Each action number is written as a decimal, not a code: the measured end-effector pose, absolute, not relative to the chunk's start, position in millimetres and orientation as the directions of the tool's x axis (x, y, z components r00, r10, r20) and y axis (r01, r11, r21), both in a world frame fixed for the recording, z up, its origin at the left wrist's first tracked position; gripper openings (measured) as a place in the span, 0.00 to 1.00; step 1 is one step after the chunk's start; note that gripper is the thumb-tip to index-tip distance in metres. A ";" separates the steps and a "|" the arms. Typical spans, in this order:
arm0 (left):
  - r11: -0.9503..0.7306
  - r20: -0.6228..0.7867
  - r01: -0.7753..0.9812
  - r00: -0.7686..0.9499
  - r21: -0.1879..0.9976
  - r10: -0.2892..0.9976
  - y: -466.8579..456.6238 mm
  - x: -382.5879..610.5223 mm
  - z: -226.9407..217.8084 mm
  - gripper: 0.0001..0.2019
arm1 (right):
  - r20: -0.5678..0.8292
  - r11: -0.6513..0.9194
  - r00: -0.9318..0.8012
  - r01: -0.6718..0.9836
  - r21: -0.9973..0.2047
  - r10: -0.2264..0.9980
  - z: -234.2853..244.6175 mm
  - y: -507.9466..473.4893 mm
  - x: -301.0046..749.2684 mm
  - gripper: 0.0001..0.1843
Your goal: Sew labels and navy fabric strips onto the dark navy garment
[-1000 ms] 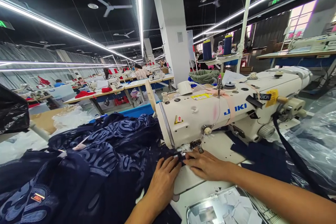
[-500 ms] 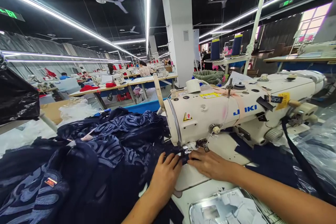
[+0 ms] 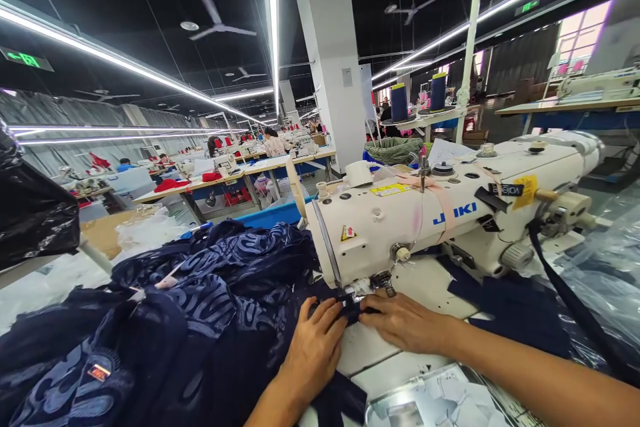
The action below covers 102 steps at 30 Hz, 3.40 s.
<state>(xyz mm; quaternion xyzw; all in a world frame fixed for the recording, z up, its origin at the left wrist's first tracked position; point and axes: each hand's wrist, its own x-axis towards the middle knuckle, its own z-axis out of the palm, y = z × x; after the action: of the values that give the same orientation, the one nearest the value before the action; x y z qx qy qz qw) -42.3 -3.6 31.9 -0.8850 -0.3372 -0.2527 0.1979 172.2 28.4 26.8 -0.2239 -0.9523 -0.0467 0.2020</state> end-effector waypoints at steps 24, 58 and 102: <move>-0.517 0.604 0.844 0.488 -0.143 0.630 -16.5 -42.1 31.2 0.10 | 0.401 0.903 -0.828 0.429 0.004 0.392 21.7 33.4 175.0 0.15; -0.620 0.249 0.779 0.621 -0.092 0.743 12.4 -37.1 40.7 0.23 | 0.377 0.830 -0.741 0.526 -0.187 0.555 22.6 41.4 170.8 0.20; -0.434 0.257 0.876 0.478 -0.210 0.840 27.6 -24.1 45.6 0.16 | 0.268 0.842 -0.853 0.504 0.195 0.448 38.2 18.0 165.6 0.10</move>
<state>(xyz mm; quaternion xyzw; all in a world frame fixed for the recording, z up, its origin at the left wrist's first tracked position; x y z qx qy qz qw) -24.1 27.6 45.6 -0.8449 -0.5078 -0.0566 0.1586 165.6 18.0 38.2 -0.2495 -0.9537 -0.1300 0.1063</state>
